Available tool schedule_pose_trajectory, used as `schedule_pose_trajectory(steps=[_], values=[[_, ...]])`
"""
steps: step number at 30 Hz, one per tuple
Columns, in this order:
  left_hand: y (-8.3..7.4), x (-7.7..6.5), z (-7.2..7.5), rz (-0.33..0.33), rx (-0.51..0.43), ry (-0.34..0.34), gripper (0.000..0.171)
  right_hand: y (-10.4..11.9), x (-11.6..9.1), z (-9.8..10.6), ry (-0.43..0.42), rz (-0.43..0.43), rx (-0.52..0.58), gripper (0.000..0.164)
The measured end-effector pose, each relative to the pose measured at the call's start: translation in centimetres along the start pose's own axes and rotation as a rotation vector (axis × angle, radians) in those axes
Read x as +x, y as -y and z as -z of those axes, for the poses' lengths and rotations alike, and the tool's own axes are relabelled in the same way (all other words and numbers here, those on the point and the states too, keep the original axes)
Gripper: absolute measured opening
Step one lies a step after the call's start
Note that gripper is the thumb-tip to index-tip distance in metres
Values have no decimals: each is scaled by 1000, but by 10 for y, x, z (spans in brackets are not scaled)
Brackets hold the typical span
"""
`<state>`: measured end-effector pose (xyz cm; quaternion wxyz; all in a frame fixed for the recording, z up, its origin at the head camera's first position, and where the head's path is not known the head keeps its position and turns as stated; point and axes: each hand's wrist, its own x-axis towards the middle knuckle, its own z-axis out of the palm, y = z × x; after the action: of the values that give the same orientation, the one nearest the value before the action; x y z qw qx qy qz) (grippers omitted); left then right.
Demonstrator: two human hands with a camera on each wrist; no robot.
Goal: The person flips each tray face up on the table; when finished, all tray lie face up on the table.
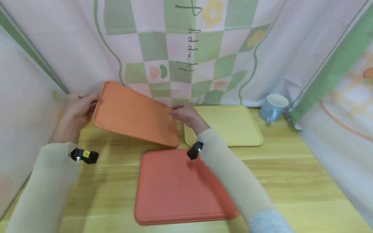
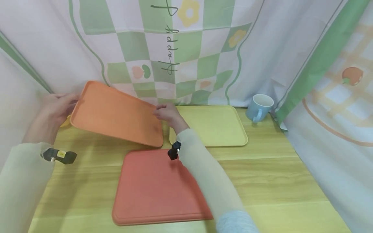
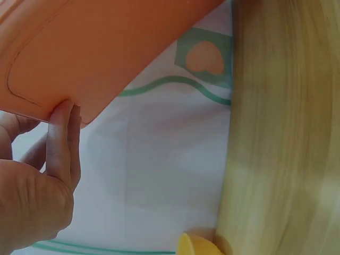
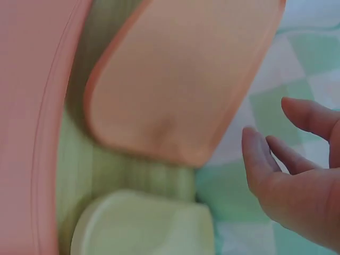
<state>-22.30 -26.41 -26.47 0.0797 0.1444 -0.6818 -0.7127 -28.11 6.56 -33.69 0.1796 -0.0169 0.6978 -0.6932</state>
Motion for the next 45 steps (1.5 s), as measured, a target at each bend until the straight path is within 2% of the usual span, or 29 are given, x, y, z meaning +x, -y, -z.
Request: schedule_pose_trajectory(steps=[5, 9, 19, 26, 31, 34, 40, 45], values=[[8, 0, 12, 44, -29, 29, 17, -10, 3, 14, -50, -32, -87, 47], [14, 1, 21, 81, -38, 26, 18, -16, 4, 18, -32, -71, -94, 49], [29, 2, 39, 103, -189, 16, 23, -25, 2, 21, 27, -94, -82, 49], [40, 4, 43, 150, -154, -18, 18, -30, 4, 23, 32, -76, -106, 46], [51, 5, 46, 201, -145, -1, 16, -30, 4, 23, -1, -67, -104, 45], [59, 5, 46, 229, -116, 13, 21, -31, 4, 23, -15, -64, -104, 45], [75, 6, 44, 236, -111, 32, 30, -34, 2, 23, -45, -45, -145, 43], [85, 8, 40, 249, -21, -34, 30, -34, 1, 24, -68, -46, -196, 42]])
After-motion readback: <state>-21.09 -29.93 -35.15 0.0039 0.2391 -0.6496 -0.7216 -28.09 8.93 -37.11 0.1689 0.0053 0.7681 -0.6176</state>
